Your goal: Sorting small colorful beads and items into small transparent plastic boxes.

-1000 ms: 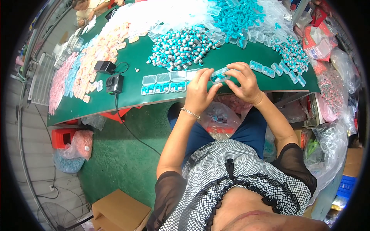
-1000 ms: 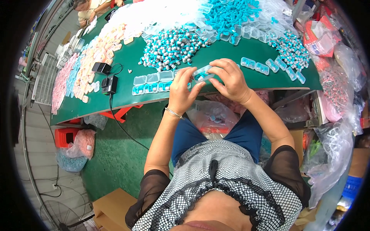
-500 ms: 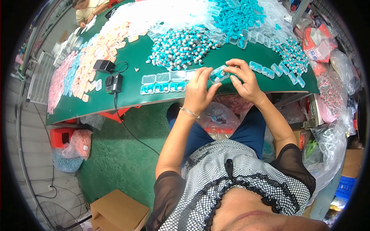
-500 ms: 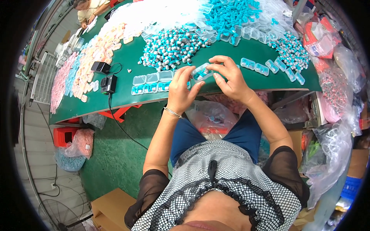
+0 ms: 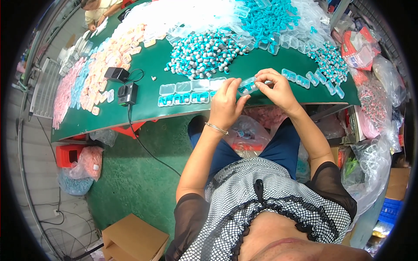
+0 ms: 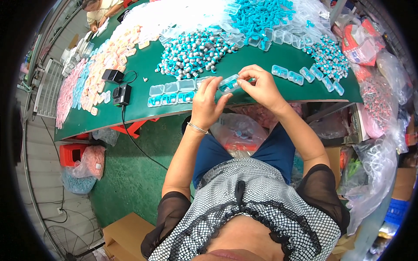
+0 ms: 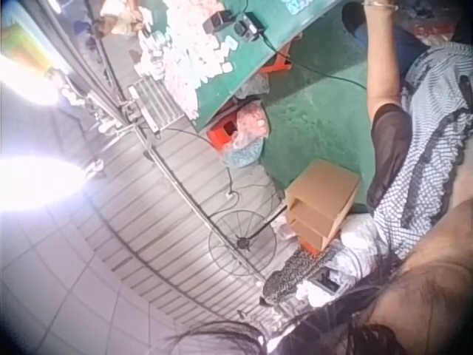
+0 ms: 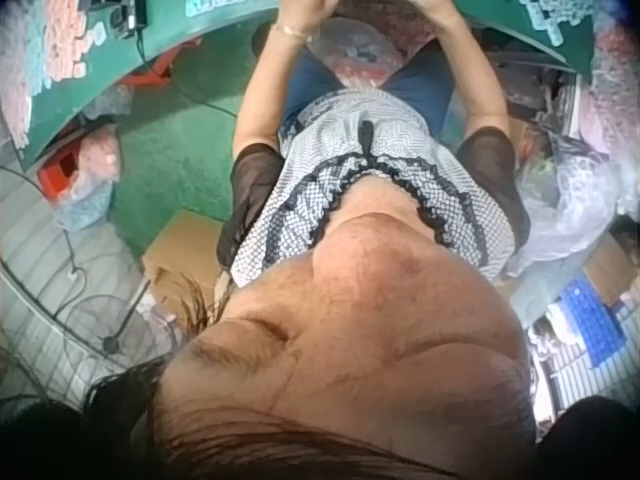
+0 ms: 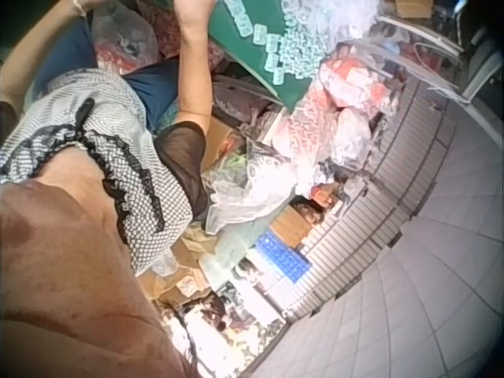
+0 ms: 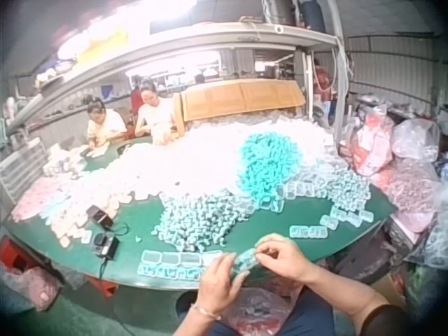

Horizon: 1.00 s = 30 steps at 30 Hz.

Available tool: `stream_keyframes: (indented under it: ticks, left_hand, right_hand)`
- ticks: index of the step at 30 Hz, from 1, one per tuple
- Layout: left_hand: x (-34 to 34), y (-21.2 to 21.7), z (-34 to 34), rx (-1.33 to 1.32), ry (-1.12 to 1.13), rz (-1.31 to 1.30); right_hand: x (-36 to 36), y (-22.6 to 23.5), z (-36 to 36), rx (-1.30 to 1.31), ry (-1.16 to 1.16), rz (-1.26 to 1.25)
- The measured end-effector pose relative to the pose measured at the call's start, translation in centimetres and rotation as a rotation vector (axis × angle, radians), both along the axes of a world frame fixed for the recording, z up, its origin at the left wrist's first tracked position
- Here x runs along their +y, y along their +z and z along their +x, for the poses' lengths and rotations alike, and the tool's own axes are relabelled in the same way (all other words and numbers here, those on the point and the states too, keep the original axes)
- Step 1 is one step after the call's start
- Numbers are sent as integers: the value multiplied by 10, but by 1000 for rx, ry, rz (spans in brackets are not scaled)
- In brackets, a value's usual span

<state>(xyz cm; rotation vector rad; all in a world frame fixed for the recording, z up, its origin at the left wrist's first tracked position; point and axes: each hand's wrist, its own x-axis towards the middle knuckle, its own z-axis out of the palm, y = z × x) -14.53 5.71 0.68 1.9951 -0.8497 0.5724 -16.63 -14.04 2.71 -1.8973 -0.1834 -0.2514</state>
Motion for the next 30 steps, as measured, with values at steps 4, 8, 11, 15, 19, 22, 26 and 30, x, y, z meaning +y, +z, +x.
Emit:
stream_keyframes:
  ticks: [4, 8, 11, 15, 19, 22, 26, 30]
  left_hand:
    - [-1, 0, -1, -18, -7, 7]
    - [-1, -1, 0, -32, 3, -9]
    - [0, -2, -1, 85, -32, -37]
    - [0, 0, -1, 87, -42, -38]
    - [0, 1, -2, 103, -55, -50]
    - [0, 2, -2, 104, -62, -60]
    - [-1, 0, -1, 80, -65, -83]
    - [-1, -5, 1, 22, -32, -65]
  right_hand:
    - [-4, -3, 3, 28, -14, 53]
    - [1, -5, -4, -170, -92, -46]
    - [6, 3, -13, -429, -99, -310]
    - [8, 4, -15, -623, -72, -589]
    - [10, 4, -13, -683, -74, -655]
    - [11, 3, -14, -653, -88, -670]
    - [11, -2, -14, -641, -124, -672]
    - [11, -8, -11, -444, -1, -392]
